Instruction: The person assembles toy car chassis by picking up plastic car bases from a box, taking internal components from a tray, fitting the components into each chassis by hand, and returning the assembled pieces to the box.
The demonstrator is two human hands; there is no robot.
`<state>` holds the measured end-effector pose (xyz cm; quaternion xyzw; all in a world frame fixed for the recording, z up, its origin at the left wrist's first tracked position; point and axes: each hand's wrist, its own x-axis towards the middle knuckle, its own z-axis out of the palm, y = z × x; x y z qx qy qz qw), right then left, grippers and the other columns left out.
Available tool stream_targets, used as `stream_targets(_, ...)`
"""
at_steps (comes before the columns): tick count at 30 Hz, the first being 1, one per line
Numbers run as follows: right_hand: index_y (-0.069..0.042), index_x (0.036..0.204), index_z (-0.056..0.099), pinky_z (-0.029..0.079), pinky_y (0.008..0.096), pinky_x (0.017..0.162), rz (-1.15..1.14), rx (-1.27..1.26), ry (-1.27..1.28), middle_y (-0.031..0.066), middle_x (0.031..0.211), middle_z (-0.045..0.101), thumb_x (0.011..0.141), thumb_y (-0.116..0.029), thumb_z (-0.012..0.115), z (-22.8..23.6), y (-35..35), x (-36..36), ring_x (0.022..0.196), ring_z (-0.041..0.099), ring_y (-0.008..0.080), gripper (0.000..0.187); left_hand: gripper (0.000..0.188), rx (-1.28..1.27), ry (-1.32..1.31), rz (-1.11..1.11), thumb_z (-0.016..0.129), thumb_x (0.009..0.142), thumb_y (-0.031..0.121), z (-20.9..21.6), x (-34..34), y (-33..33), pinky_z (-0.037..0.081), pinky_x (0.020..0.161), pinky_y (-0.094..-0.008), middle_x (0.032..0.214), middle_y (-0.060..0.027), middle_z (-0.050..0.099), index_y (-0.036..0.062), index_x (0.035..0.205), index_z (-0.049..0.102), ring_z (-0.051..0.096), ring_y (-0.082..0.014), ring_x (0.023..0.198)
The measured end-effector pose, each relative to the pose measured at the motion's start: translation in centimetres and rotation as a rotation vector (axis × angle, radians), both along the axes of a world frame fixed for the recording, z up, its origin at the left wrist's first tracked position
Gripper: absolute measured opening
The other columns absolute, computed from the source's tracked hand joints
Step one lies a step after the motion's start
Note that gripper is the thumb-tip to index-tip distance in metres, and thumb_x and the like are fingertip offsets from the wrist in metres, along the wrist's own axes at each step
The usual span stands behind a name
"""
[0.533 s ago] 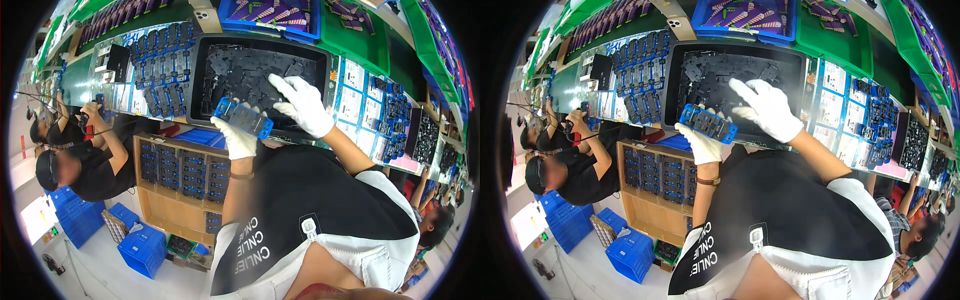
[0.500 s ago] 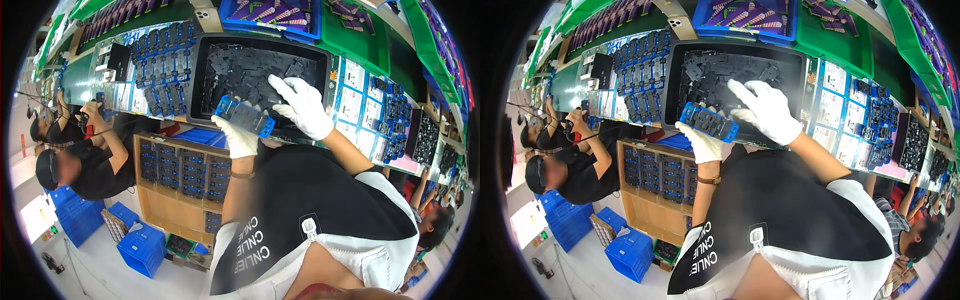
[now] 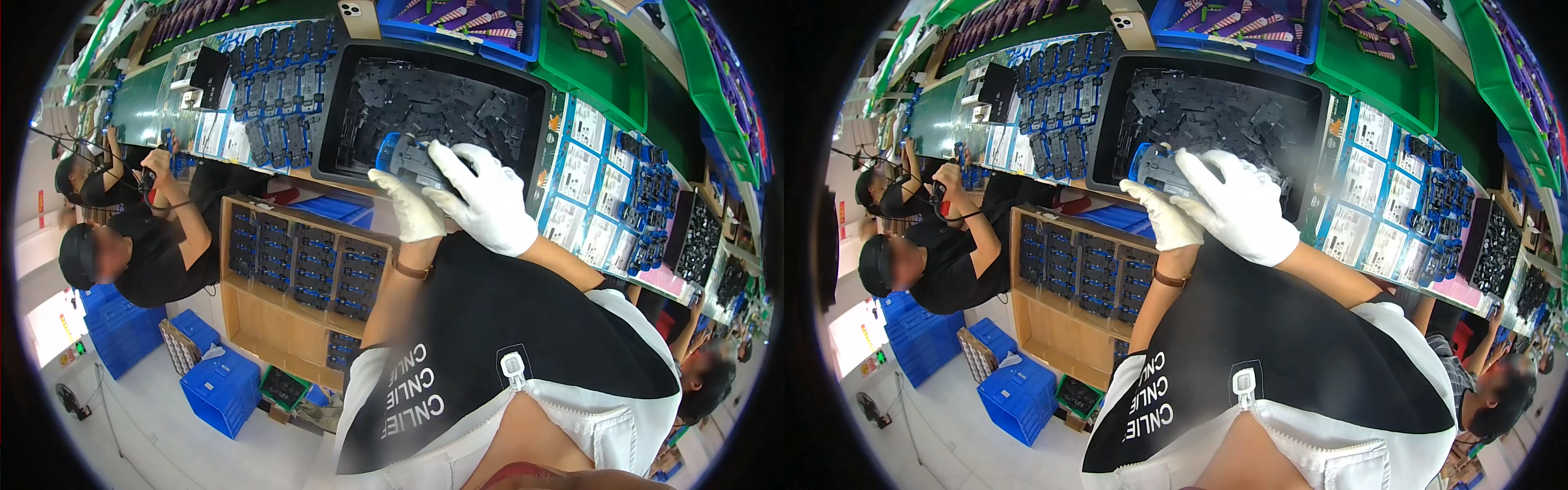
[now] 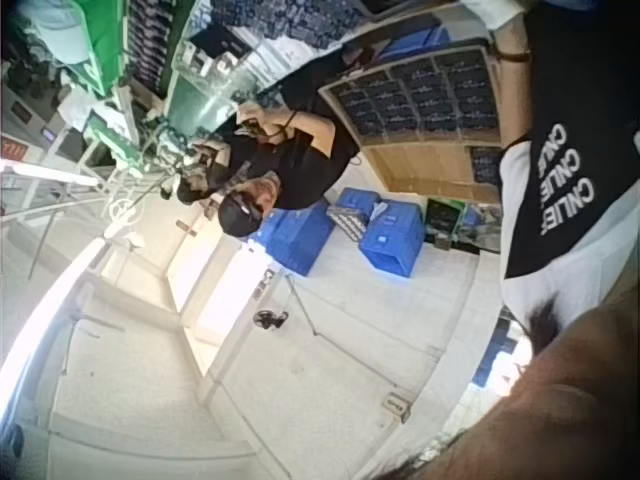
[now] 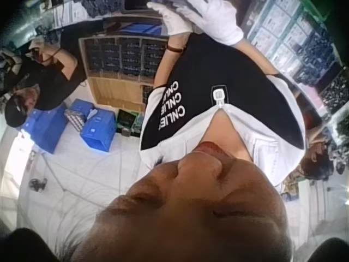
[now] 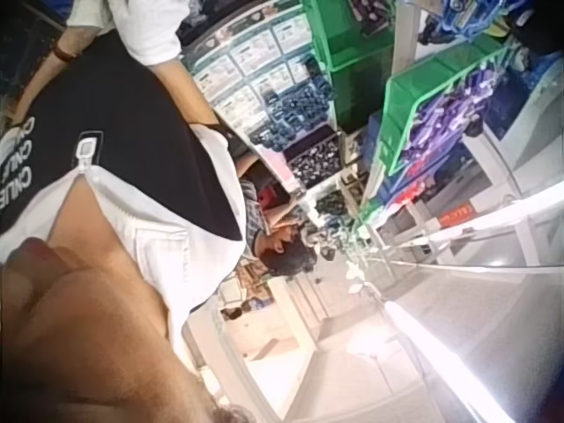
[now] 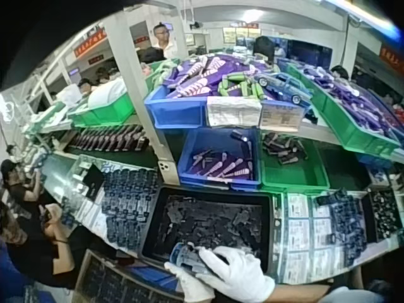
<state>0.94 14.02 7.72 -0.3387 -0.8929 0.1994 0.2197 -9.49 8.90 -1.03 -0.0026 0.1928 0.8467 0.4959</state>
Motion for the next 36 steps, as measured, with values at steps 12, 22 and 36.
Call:
stream_targets(12,-0.011,0.123,0.056,0.051,0.0364,0.079,0.098,0.187,0.038,0.0091,0.115,0.058,0.077,-0.019,0.068,-1.5,0.7,-0.1,0.098,0.061,0.026,0.048,0.044,-0.314,0.374,-0.086,0.049,0.098,0.037,1.5,1.2,0.5,0.042,0.099,-0.0346,0.122,-0.0086,0.056,0.0039,0.127,0.05,0.052,-0.0188,0.113)
stream_targets(22,-0.003,0.129,0.049,0.05,0.0299,0.08,-0.185,-1.012,0.448,0.0135,0.105,0.061,0.084,-0.028,0.068,-3.4,1.3,2.1,0.092,0.063,0.0185,0.055,0.034,-0.352,0.091,0.088,0.053,0.097,0.03,3.9,0.2,2.3,0.05,0.09,-0.0401,0.106,-0.0109,0.06,0.0004,0.112,0.053,0.059,-0.0242,0.099)
stream_targets(36,-0.002,0.128,0.05,0.053,0.028,0.08,-0.166,-1.266,0.75,0.0069,0.115,0.058,0.089,-0.02,0.064,-3.6,0.0,2.5,0.1,0.058,0.0126,0.045,0.033,-0.337,0.275,0.093,0.053,0.096,0.03,3.3,1.6,2.3,0.053,0.081,-0.0377,0.098,-0.012,0.063,0.0003,0.109,0.056,0.064,-0.0243,0.091)
